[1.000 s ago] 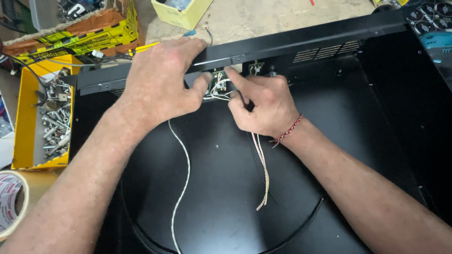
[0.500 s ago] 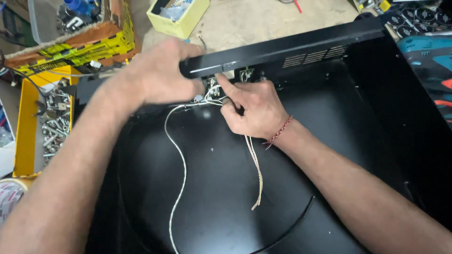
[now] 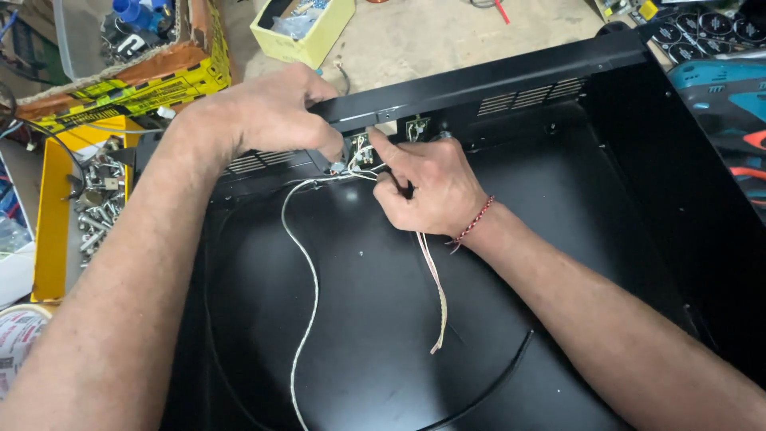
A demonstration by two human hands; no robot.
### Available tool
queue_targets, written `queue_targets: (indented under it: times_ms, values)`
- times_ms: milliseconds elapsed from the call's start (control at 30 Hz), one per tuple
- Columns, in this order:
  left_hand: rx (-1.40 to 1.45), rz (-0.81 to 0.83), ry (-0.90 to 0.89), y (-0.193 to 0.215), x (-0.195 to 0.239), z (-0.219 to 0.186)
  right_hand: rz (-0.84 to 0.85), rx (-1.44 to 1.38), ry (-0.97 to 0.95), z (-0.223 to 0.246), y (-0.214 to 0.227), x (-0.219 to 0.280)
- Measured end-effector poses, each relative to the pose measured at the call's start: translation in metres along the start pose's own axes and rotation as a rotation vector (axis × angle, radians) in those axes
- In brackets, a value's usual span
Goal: The person connects and adjusts wires inside an open black electronic device, using a screwdriver to tighten terminal screws and organizing the wires by hand. The work continues throughout the clip with repeated tightening and repositioning of wires.
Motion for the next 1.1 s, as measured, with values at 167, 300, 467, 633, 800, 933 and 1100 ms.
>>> queue_targets:
  times_ms: [167,300,467,633,800,933,1100]
  values:
    - [0.044,-0.009,-0.112,-0.001,-0.005,-0.001,-0.006,0.017,-0.003,0.0,0.0,0.0]
    - [0.065,-0.012,-0.096,-0.002,-0.003,-0.003,0.0,0.018,0.006,0.003,0.001,-0.001]
    - [0.084,0.011,-0.044,-0.003,0.002,-0.006,-0.038,0.063,-0.02,0.007,0.007,-0.004]
    - [0.032,-0.006,-0.012,-0.003,-0.003,-0.001,-0.017,0.054,-0.033,0.004,0.004,-0.002]
    - [0.015,-0.003,-0.008,-0.004,-0.003,-0.002,-0.006,0.034,-0.026,0.003,0.003,-0.002]
    - [0.029,-0.004,-0.013,-0.002,0.0,-0.004,-0.191,0.053,-0.006,0.018,0.034,-0.009]
    - [0.162,-0.048,-0.026,-0.002,-0.011,0.009,-0.447,-0.024,-0.136,-0.021,0.065,0.014]
Point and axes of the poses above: each hand's wrist, its own x-axis away from the middle knuckle, its own y-axis out of the back of the hand, z = x × y, the point moved 9 cm from there along -x, towards the middle knuckle, and after that the axes turned 7 degrees about z, right-handed, at the moved point
